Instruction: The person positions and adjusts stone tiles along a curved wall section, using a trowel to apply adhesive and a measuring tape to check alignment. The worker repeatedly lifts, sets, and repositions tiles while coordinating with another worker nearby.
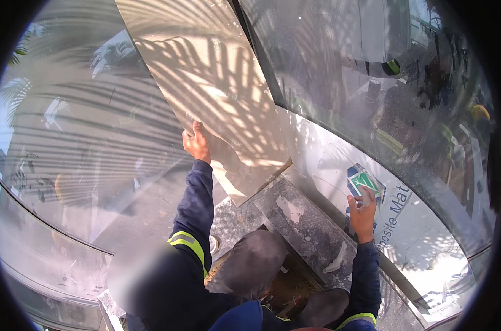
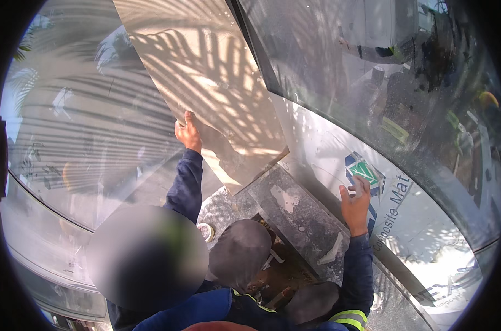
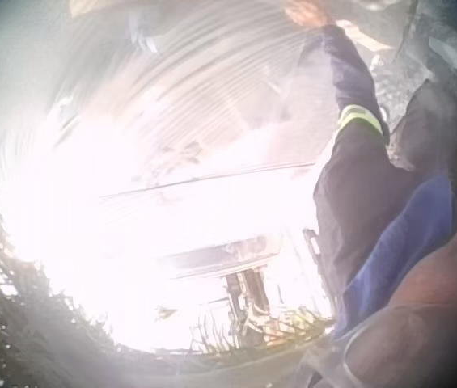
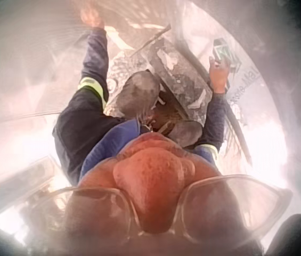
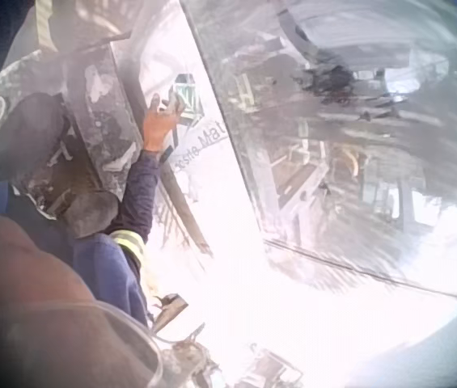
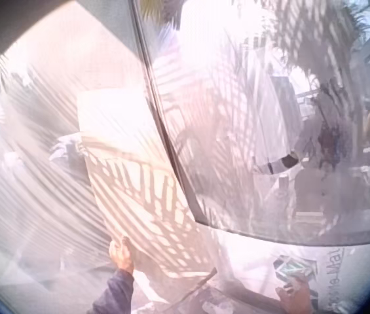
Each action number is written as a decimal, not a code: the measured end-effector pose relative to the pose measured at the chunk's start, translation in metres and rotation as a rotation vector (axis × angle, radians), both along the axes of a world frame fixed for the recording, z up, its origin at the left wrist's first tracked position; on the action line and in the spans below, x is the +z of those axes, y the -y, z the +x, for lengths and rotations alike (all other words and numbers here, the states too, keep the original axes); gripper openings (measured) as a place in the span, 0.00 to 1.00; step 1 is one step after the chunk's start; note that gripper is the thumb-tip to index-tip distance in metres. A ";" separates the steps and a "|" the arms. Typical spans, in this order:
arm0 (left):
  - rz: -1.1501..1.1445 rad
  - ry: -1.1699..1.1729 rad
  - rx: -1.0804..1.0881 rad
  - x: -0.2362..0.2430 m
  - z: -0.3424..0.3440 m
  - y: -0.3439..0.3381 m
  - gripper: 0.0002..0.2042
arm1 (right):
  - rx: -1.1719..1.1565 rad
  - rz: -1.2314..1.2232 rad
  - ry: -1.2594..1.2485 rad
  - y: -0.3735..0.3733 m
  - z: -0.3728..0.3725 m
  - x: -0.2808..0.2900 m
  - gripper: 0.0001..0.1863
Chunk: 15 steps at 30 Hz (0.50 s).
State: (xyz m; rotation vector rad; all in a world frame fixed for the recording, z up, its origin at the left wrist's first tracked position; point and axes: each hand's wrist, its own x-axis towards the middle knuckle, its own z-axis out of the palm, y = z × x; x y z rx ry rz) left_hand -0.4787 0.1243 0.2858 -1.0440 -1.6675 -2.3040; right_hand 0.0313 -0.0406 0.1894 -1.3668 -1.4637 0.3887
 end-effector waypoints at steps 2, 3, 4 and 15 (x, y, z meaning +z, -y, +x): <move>0.028 -0.074 0.081 -0.002 -0.021 -0.006 0.17 | 0.039 -0.027 -0.022 -0.001 -0.010 -0.006 0.24; 0.051 -0.041 0.068 -0.001 -0.010 -0.009 0.18 | 0.039 -0.026 -0.005 0.002 -0.007 -0.006 0.23; 0.055 -0.007 0.063 -0.007 -0.002 -0.005 0.18 | 0.051 -0.020 0.001 0.003 -0.007 -0.004 0.23; -0.129 -0.097 0.174 -0.027 0.001 0.028 0.26 | 0.056 0.079 0.145 0.013 0.005 0.018 0.24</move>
